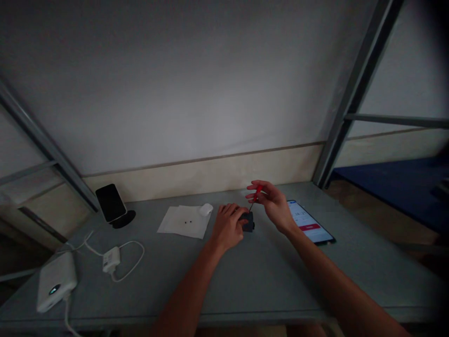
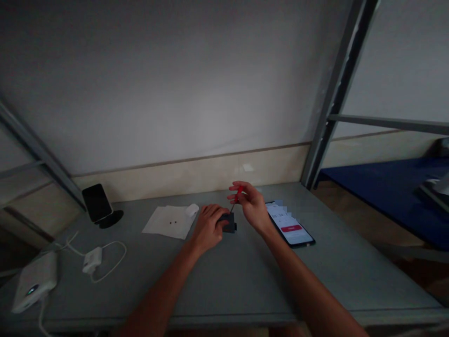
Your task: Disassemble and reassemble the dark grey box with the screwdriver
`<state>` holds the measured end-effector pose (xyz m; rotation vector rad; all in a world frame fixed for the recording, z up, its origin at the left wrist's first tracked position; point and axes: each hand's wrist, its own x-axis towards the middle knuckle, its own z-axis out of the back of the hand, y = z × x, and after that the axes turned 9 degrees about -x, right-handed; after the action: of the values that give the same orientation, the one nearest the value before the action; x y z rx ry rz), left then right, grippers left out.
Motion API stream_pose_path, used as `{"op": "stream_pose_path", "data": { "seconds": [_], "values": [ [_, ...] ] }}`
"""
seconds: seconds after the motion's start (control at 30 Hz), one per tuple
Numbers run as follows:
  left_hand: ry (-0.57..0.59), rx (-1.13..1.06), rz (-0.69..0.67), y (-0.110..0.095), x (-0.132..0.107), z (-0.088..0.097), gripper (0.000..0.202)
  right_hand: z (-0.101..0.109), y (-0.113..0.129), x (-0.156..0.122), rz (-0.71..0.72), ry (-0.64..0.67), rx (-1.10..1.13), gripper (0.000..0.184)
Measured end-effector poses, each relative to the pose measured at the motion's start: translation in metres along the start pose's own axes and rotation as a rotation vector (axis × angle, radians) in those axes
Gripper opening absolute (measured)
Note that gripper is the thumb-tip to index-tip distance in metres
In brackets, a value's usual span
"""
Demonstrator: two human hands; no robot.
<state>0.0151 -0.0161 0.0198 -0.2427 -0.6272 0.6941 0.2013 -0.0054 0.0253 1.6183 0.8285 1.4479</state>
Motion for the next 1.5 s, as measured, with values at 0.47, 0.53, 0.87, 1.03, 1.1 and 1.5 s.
{"op": "stream_pose_path", "data": {
  "seconds": [0.47,0.53,0.87,1.03,1.1,1.5],
  "values": [
    [-0.013,-0.016,0.013,-0.004,-0.002,0.003,0.022,0.004,-0.003,0.002,0.026,0.016,-0.010,0.030],
    [-0.014,-0.003,0.021,-0.007,-0.002,0.003,0.024,0.001,-0.003,0.001,0.054,0.009,-0.035,0.029],
    [-0.087,-0.026,0.082,-0.021,0.008,0.004,0.013,-0.001,-0.007,0.001,0.083,0.030,-0.052,0.024],
    [0.084,-0.151,0.141,-0.008,0.025,0.015,0.016,-0.001,-0.011,0.002,0.085,0.021,-0.072,0.024],
    [0.203,-0.185,0.127,-0.004,0.034,0.022,0.018,0.000,-0.011,0.003,0.085,0.007,-0.078,0.024],
    [0.199,-0.033,0.209,0.027,0.035,0.047,0.013,0.010,-0.029,0.009,-0.054,-0.284,0.103,0.025]
  ]
}}
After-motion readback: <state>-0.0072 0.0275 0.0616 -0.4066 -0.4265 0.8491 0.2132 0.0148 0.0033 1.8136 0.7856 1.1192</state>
